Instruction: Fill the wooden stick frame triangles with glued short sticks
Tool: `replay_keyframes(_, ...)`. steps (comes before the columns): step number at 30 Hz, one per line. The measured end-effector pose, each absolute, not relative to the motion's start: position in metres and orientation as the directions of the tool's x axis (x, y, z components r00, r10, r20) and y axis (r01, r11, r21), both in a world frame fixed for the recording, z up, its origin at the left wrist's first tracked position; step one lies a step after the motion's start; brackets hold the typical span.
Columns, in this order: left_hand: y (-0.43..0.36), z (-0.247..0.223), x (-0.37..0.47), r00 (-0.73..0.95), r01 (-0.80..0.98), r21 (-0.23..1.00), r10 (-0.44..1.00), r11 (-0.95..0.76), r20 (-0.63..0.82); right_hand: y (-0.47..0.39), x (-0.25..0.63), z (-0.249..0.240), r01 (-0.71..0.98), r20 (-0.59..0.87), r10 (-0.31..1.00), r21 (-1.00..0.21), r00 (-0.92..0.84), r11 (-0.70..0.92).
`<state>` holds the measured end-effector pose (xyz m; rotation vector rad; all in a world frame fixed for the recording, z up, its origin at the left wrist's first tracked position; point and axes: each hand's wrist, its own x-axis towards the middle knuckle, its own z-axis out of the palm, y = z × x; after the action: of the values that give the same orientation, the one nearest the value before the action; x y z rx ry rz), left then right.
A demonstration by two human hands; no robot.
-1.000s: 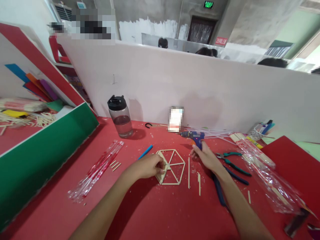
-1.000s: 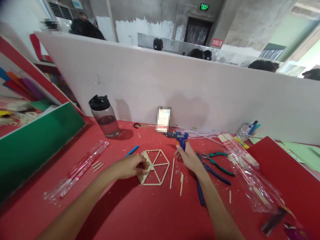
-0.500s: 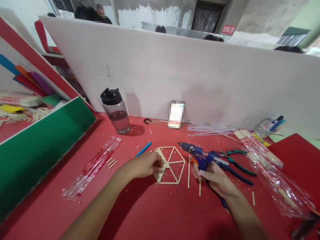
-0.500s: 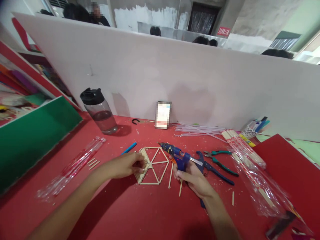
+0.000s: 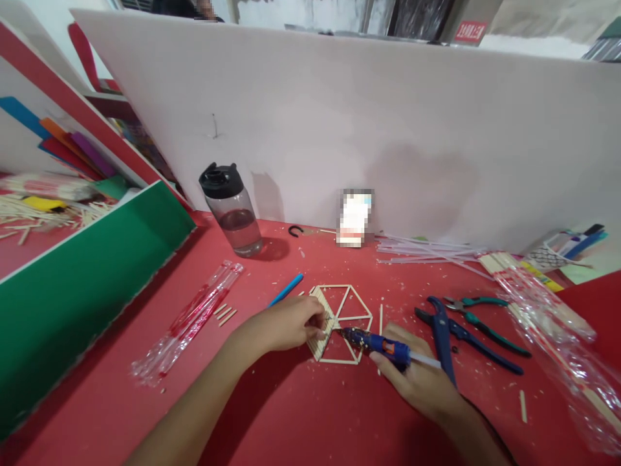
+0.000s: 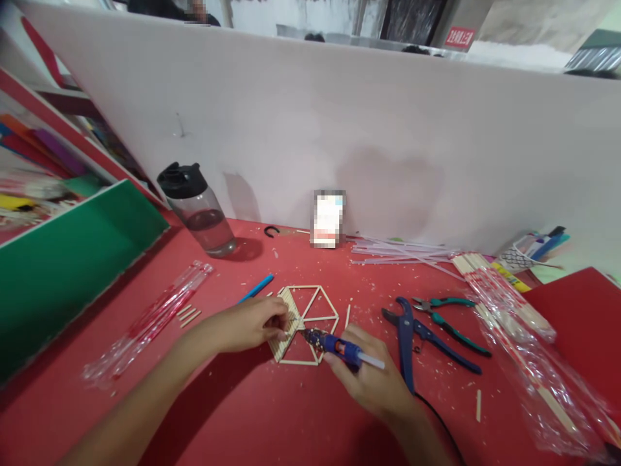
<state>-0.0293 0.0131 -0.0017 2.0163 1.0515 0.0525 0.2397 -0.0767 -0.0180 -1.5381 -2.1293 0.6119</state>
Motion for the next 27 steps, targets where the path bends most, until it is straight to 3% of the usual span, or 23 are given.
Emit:
replay_keyframes(14,0.012,0.008,-0.026,0.641,0.664,0.694,0.691,-0.280,-0.334,-0.069,0.232,-0.020,0.746,0.093,0.909,-0.540,-0.406,0.389)
replay_keyframes(27,0.011,0.010,-0.026,0.636,0.669,0.686,0.698,-0.286,-0.330,-0.071,0.233,-0.025,0.757,0.200,0.901,-0.490,-0.384,0.431)
